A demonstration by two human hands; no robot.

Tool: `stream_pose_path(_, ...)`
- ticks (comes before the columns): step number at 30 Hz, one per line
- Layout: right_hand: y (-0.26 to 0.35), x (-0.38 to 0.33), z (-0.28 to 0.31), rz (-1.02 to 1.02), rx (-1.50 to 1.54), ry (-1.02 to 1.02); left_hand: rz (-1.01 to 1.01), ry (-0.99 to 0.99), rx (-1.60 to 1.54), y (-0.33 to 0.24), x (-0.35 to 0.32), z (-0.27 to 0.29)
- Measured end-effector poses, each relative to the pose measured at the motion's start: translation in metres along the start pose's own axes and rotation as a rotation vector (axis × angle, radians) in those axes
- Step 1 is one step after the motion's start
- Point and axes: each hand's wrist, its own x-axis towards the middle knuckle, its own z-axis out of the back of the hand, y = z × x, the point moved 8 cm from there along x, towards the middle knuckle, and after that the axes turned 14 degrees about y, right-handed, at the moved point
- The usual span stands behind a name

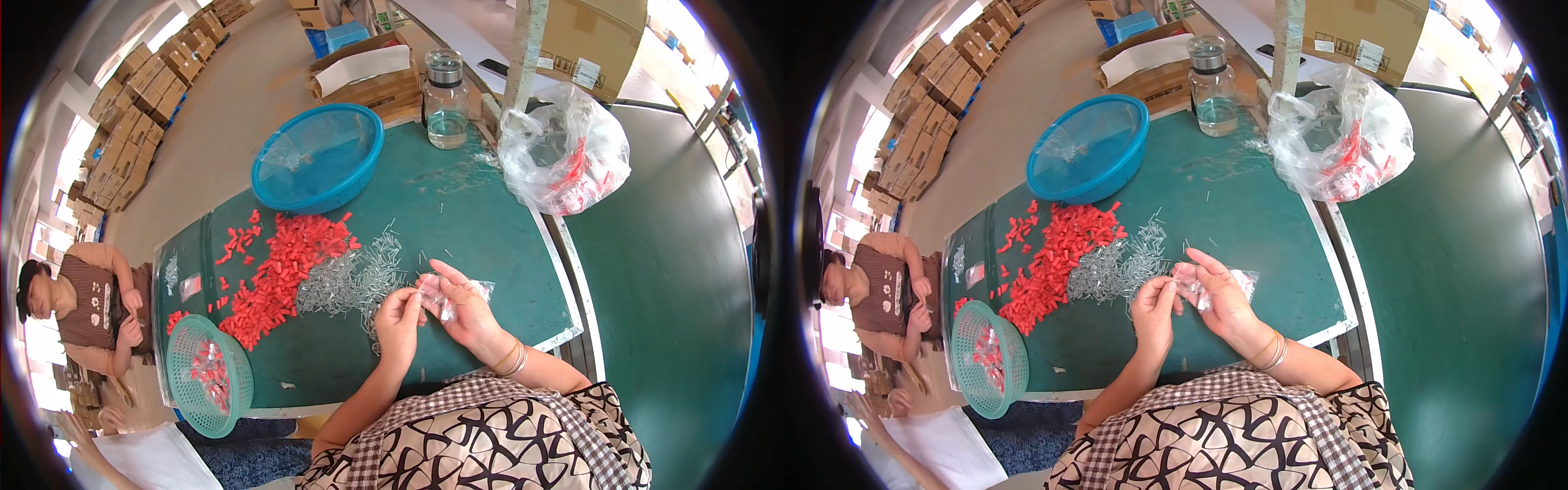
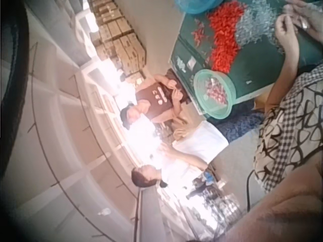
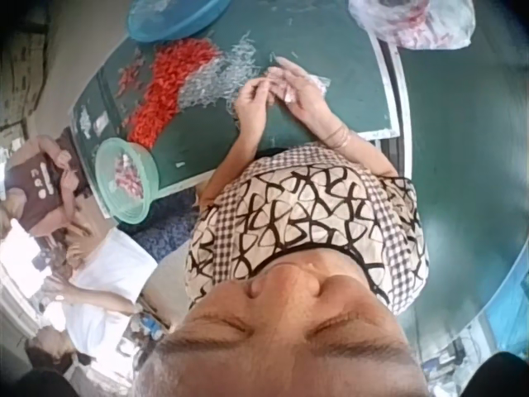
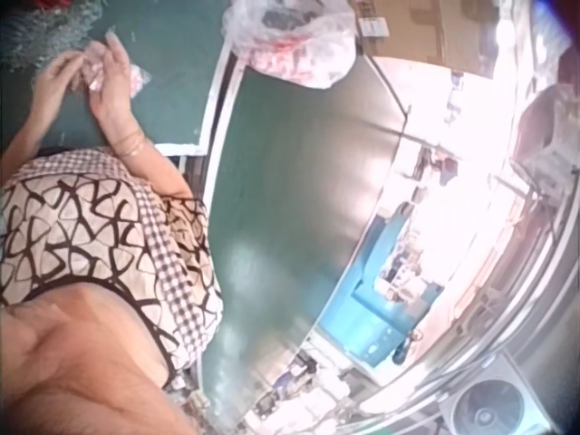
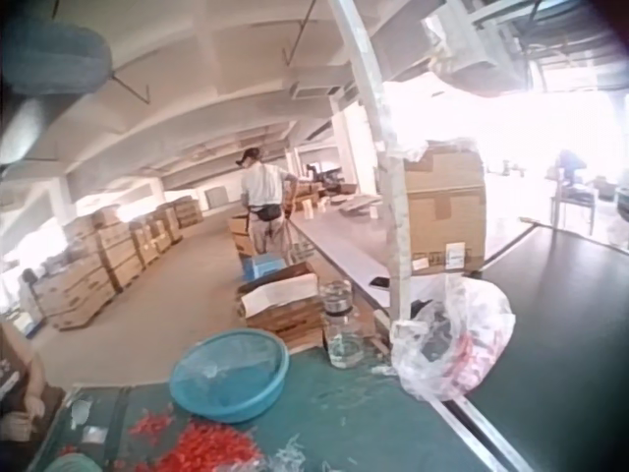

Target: The person picks up a red plastic piece and a metal pin, inserts the pin into the plastic piece by hand, and places the assembled unit into a small plastic bag. After repeating this process, the person sets the bag down on the table.

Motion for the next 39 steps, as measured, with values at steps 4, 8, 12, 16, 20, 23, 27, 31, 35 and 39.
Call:
stream_pose_path(4, 0.012, -0.001, 0.007, -0.003, -0.022, -0.203, -0.051, -0.072, -0.046, -0.016, 0.01, 0.012)
stream_pose_path(8, 0.012, 0.001, -0.011, -0.058, -0.149, -0.09, -0.032, -0.181, 0.244, -0.033, -0.002, 0.037)
stream_pose_path(12, 0.023, -0.002, 0.001, -0.027, -0.709, -0.22, -0.276, -0.112, 0.633, -0.051, -0.004, 0.021)
stream_pose_path(16, 0.045, -0.007, -0.003, 0.128, -1.009, -0.023, -0.39, 0.179, 0.689, -0.056, -0.005, -0.014)
stream_pose_path(20, 0.039, 0.003, -0.01, 0.108, -1.232, 0.137, -0.44, 0.194, 0.746, -0.065, -0.011, -0.013)
stream_pose_path(23, 0.039, 0.007, -0.023, 0.121, -1.247, 0.182, -0.433, 0.198, 0.763, -0.066, -0.006, -0.011)
stream_pose_path(27, 0.034, 0.008, -0.028, -0.005, -1.221, 0.191, -0.441, 0.204, 0.823, -0.066, 0.002, -0.009)
stream_pose_path(31, 0.023, 0.01, -0.009, -0.159, -1.145, 0.165, -0.493, 0.229, 0.91, -0.072, -0.001, -0.013)
stream_pose_path(35, 0.024, 0.01, 0.009, -0.181, -1.201, 0.186, -0.371, 0.24, 0.753, -0.063, 0.003, -0.008)
stream_pose_path(39, 0.026, 0.001, 0.002, -0.278, -1.093, 0.173, -0.203, 0.257, 0.579, -0.049, 0.005, -0.008)
